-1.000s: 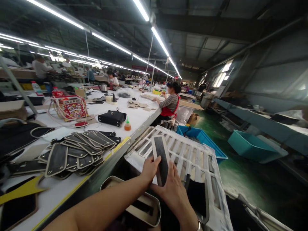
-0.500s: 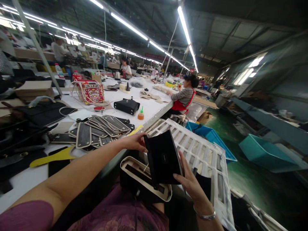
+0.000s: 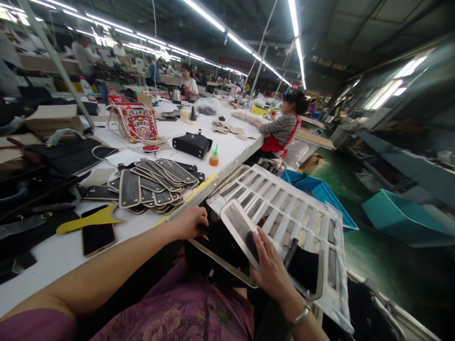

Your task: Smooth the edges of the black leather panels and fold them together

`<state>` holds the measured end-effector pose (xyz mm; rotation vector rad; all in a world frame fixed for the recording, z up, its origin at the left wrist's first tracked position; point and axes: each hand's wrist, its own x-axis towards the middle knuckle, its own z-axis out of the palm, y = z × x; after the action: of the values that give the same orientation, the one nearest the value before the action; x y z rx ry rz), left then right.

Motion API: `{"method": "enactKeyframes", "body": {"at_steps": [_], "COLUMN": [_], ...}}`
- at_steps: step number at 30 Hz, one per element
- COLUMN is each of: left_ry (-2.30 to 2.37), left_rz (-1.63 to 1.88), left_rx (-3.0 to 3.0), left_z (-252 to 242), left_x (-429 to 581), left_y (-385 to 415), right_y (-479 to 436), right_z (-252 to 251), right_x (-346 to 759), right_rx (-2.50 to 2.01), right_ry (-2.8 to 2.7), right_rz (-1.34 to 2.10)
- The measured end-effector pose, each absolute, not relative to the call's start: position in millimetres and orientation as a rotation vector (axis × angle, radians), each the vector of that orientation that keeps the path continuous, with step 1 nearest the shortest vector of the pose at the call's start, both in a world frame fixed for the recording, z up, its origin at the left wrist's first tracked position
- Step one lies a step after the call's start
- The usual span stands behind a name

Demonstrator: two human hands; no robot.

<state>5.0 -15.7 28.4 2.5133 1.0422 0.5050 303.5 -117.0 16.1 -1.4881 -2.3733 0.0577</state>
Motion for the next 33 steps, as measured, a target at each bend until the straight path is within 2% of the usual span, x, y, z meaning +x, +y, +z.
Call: {"method": "enactKeyframes", "body": {"at_steps": [6, 13, 18, 23, 29, 33], "left_ry": [1.316, 1.198, 1.221, 1.459, 1.625, 1.617], "left_rz": [0.628, 0.765, 0.589, 0.756, 0.535, 0.535], "left_rx": [2.265, 2.109, 2.222, 2.055, 1.872, 1.837], "left_z": [6.2, -6.7, 0.2, -1.5, -19.0, -20.3], "left_x": [-26.4, -22.5, -12.2, -15.8, -20.9, -15.7], "left_y": [-26.4, -50.4, -47.0, -40.0, -47.7, -49.7], "right_y": [-112.5, -108.4, -109.4, -107.1, -111.1, -109.3], "right_z": [10.0, 18.8, 19.4, 11.5, 2.3, 1.1], "right_x": [297.5, 291.6, 294.4, 266.3, 274.1, 278.7], "right_rx": [-1.424, -1.363, -1.453, -1.347, -1.273, -1.127], "right_ry": [-2.511, -2.682, -2.677, -2.733, -2.788, -2.883], "right_rz": [-0.320, -0.242, -0.243, -0.285, -0.365, -0.365]}}
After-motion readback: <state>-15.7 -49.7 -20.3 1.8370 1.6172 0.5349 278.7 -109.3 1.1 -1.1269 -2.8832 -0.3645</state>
